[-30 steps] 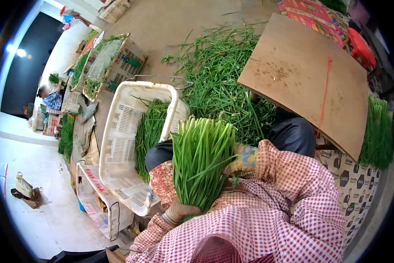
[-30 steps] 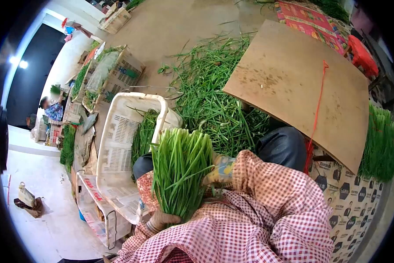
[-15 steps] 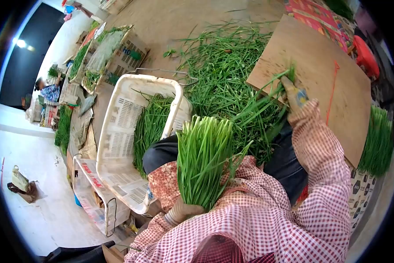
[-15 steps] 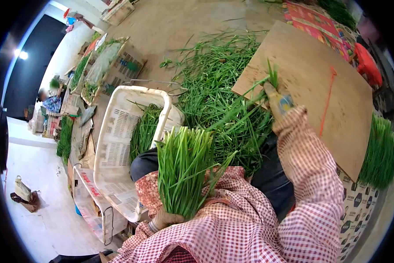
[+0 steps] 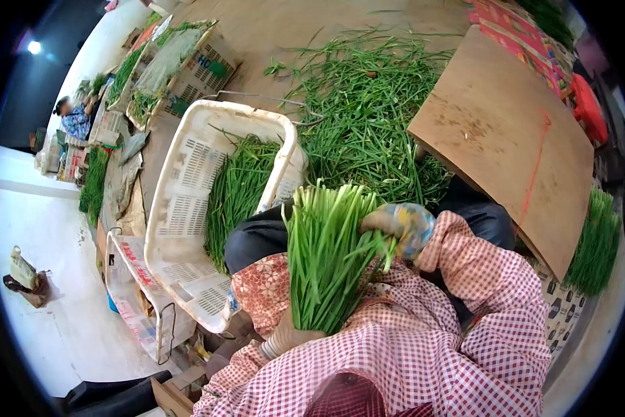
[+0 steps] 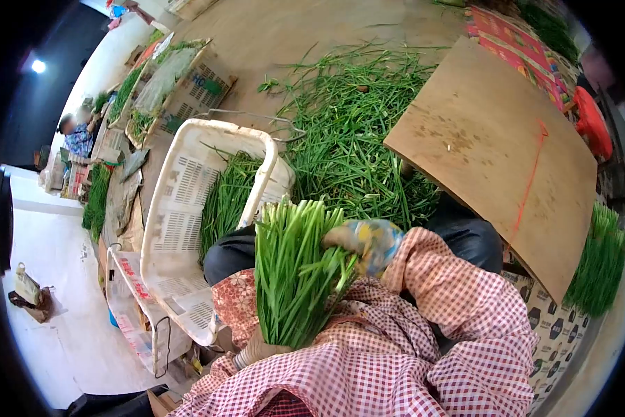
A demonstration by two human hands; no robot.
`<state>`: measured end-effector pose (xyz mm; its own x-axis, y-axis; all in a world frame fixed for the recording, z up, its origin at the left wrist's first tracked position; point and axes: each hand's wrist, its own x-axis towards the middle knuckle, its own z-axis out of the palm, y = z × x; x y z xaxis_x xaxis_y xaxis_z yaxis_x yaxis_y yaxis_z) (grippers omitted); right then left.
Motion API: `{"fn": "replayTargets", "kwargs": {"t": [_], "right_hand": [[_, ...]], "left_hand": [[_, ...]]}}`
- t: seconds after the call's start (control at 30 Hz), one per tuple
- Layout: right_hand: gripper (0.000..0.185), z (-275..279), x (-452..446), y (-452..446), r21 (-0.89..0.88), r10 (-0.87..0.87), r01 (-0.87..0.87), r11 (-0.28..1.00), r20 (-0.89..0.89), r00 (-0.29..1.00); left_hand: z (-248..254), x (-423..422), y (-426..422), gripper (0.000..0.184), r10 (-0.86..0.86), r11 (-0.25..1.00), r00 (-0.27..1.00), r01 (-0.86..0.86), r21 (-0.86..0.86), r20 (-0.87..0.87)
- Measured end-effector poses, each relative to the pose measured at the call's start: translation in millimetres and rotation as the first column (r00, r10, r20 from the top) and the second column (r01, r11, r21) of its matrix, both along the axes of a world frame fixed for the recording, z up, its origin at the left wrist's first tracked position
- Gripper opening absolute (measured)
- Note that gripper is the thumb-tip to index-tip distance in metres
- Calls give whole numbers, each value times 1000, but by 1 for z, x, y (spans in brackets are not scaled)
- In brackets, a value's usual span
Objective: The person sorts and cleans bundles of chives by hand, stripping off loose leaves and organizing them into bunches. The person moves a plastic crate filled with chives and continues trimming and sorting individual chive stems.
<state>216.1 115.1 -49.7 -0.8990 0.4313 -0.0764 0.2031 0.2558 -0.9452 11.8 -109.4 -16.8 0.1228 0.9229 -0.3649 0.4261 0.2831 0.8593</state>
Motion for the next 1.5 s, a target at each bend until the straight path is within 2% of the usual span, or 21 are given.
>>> {"fn": "replayTargets", "kwargs": {"t": [0.03,0.07,0.17,0.23,0.3,0.37,0.43,0.5,0.53,0.63,0.8,0.87,0.9,1.13,1.2,1.3,1.33,1.37,1.4,1.47,1.5], "right_hand": [[27,17,-21,11,-407,-99,227,885,311,945],[25,13,-24,13,-467,-158,326,822,362,919],[18,-47,-11,27,-270,-333,282,921,-169,927],[20,-53,-15,47,-680,-587,318,660,-204,784],[25,-55,-13,78,-544,-757,643,539,22,653],[27,-40,-2,97,32,-787,819,573,300,539],[33,-51,-1,89,-448,-634,594,668,75,770],[37,-42,-13,62,-493,-367,263,829,-126,922],[41,-3,-23,43,-571,-312,291,768,64,948],[33,-51,-26,29,-819,-188,-113,563,-260,947],[40,-10,1,37,-848,-284,36,530,-137,949],[41,5,5,34,-465,-31,17,885,-22,999],[49,4,-4,31,135,59,-57,989,-11,998],[51,-11,-10,17,112,62,-86,990,199,978],[47,2,-13,18,-101,102,-70,992,368,924],[35,7,-18,20,303,33,-200,932,478,878],[32,-5,-25,26,-236,-248,416,878,519,818],[39,-27,-37,35,-572,-382,787,231,691,614],[35,-37,-34,53,-538,-397,786,306,678,618],[27,-52,-19,78,79,-318,332,940,557,767],[25,-54,-14,83,237,-347,258,936,523,779]], "left_hand": [[4,0,-7,62,232,964,952,-198,-180,200],[3,-2,-9,62,244,962,948,-209,-178,206],[-1,-9,-14,86,318,930,892,-226,-291,320],[9,-13,-13,88,364,918,855,-261,-299,370],[6,-22,-24,90,269,958,883,-204,-203,383],[7,-27,-35,90,278,952,890,-207,-224,362],[18,-24,-42,89,340,925,871,-243,-291,354],[23,-21,-49,89,383,904,857,-272,-329,343],[26,-22,-49,89,398,895,853,-280,-346,338],[29,-18,-50,88,410,885,864,-298,-358,292],[25,-13,-41,87,361,896,916,-289,-338,174],[21,-10,-36,86,332,903,936,-279,-328,117],[20,-7,-35,86,319,905,944,-276,-323,87],[18,-1,-29,85,261,910,962,-272,-313,-77],[17,1,-29,84,249,907,960,-278,-318,-129],[14,3,-28,83,239,897,950,-295,-328,-200],[13,4,-30,83,236,894,947,-299,-332,-219],[13,4,-30,83,232,886,942,-308,-346,-243],[12,4,-31,83,225,880,938,-312,-358,-264],[13,1,-33,82,187,864,938,-299,-406,-292],[13,-4,-33,76,108,858,954,-232,-459,-280]]}}
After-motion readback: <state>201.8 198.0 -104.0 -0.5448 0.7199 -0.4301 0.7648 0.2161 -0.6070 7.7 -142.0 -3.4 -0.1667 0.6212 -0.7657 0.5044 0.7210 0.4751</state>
